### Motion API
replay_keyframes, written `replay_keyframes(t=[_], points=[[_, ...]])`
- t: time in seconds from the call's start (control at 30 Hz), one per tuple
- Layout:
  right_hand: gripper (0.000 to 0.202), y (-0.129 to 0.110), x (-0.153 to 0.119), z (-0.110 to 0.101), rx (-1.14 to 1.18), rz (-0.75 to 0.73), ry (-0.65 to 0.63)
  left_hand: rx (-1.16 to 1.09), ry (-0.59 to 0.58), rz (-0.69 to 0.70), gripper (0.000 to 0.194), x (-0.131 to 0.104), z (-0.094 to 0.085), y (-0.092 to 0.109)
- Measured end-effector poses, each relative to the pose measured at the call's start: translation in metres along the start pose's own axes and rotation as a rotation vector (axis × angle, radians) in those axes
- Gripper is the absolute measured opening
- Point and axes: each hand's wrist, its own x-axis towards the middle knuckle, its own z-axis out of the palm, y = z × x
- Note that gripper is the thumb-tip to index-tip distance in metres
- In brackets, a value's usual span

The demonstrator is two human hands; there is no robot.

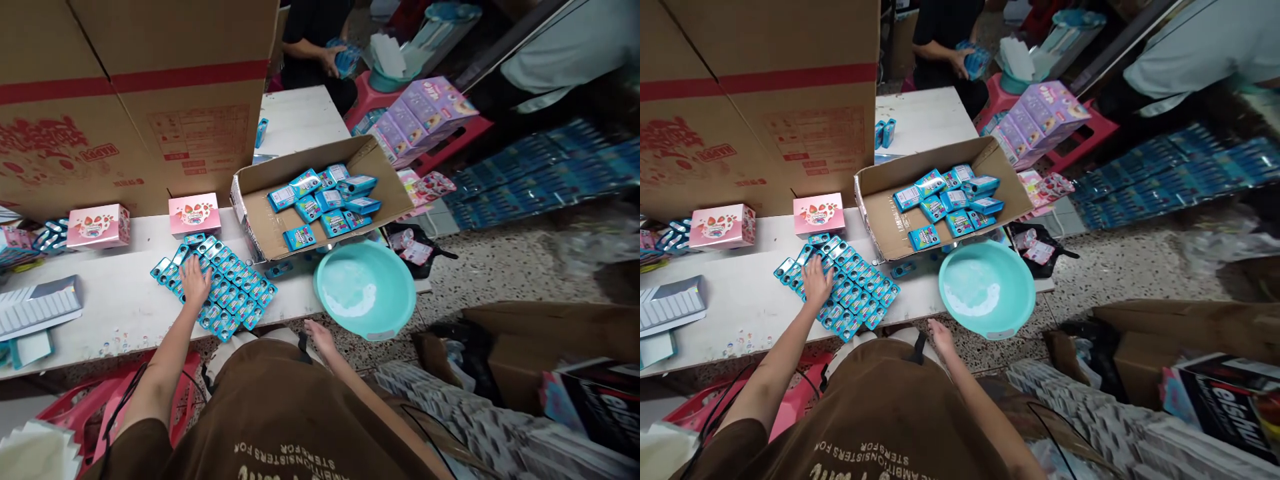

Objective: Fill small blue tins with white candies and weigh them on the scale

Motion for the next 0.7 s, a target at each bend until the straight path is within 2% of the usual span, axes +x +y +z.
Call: replay_keyframes(t=[0.1, 0.23, 0.47, 0.7], points=[[0.050, 0.002, -0.002, 0.000, -0.014, -0.001, 0.010, 0.036, -0.040, -0.053, 0.076, 0.014, 0.002, -0.010], [0.046, 0.008, -0.008, 0.000, -0.023, 0.013, 0.034, 0.063, -0.123, -0.035, 0.084, 0.018, 0.011, -0.017], [0.045, 0.024, -0.016, 0.000, 0.019, 0.045, 0.088, 0.079, -0.078, -0.035, 0.083, 0.024, 0.012, -0.016], [0.054, 0.034, -0.021, 0.002, 0.093, 0.060, 0.122, 0.139, -0.032, 0.024, 0.080, 0.029, 0.012, -0.018]])
